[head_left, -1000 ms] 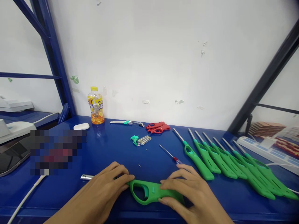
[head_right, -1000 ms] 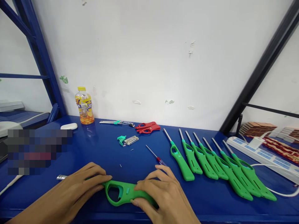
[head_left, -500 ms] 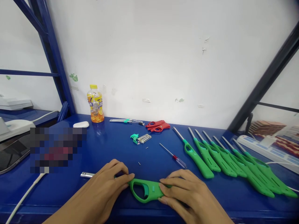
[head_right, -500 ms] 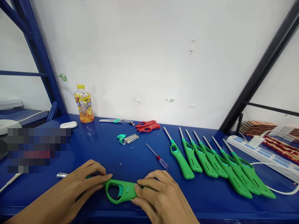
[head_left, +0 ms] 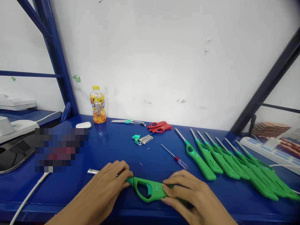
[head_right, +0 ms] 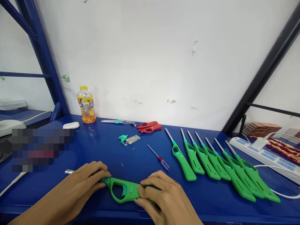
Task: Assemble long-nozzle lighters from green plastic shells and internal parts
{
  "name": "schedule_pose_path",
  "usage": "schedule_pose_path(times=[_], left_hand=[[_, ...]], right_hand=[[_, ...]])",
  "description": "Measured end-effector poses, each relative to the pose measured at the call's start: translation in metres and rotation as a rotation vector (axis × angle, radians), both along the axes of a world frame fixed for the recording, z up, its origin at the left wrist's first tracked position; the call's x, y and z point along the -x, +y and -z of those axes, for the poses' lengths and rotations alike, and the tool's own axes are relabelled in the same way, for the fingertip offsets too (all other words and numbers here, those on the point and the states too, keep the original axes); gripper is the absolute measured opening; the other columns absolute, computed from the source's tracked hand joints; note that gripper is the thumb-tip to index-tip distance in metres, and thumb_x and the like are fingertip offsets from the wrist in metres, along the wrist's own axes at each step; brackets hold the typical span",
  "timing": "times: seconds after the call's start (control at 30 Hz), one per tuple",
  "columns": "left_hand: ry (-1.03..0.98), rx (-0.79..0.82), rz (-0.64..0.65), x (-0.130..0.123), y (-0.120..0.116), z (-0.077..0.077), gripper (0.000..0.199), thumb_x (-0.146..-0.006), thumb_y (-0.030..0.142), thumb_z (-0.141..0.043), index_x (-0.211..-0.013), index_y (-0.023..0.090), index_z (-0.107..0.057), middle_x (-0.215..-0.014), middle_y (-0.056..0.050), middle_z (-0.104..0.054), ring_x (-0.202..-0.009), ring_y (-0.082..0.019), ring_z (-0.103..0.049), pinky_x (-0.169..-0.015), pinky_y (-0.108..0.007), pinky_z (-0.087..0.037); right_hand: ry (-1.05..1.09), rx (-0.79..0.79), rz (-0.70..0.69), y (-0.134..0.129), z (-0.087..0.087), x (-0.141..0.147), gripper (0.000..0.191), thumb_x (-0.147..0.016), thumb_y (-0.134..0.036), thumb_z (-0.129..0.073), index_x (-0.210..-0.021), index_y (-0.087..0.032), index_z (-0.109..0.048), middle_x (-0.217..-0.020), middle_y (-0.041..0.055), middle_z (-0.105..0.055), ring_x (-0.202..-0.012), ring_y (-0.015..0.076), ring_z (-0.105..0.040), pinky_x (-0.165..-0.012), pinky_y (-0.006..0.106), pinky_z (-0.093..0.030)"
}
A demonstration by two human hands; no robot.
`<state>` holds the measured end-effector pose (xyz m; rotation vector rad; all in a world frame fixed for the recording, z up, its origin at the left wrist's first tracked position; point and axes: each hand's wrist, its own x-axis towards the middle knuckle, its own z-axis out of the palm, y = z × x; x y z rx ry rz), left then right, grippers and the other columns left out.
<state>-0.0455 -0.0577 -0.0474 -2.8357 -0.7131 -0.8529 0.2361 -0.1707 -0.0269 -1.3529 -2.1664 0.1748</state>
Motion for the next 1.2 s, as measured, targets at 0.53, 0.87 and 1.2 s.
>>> schedule_pose_path(times=[0.53, 0.87, 1.2], left_hand=[[-0.025, -0.228, 0.023, -0.005, -0.012, 0.002, 0.048, -0.099, -0.002, -0.043, -0.131, 0.026, -0.066, -0.111, 0.002, -0.082, -0.101, -0.02, -0.077, -0.102, -0.034, -0.055], [-0.056, -0.109, 0.075, -0.003, -0.017, 0.008, 0.06, -0.089, -0.005, -0.042, -0.136, 0.027, -0.061, -0.115, 0.001, -0.082, -0.109, -0.02, -0.078, -0.099, -0.03, -0.062], [-0.194, -0.103, 0.063, -0.019, -0.012, -0.002, 0.037, -0.106, 0.006, -0.047, -0.127, 0.027, -0.068, -0.105, 0.001, -0.082, -0.087, -0.017, -0.079, -0.086, -0.032, -0.062]], right_hand=[[-0.093, 0.084, 0.143, -0.005, 0.011, 0.005, 0.041, -0.09, -0.032, -0.086, -0.128, -0.035, -0.07, -0.117, 0.0005, -0.07, -0.107, 0.023, -0.074, -0.094, 0.028, -0.062], [-0.131, 0.024, 0.084, -0.006, 0.013, 0.007, 0.056, -0.083, -0.011, -0.087, -0.132, -0.031, -0.069, -0.109, 0.0016, -0.07, -0.097, 0.0224, -0.074, -0.093, 0.033, -0.062], [0.018, 0.042, 0.171, -0.005, 0.011, 0.006, 0.047, -0.089, -0.032, -0.085, -0.134, -0.037, -0.073, -0.109, 0.0022, -0.073, -0.095, 0.0234, -0.076, -0.085, 0.032, -0.066]])
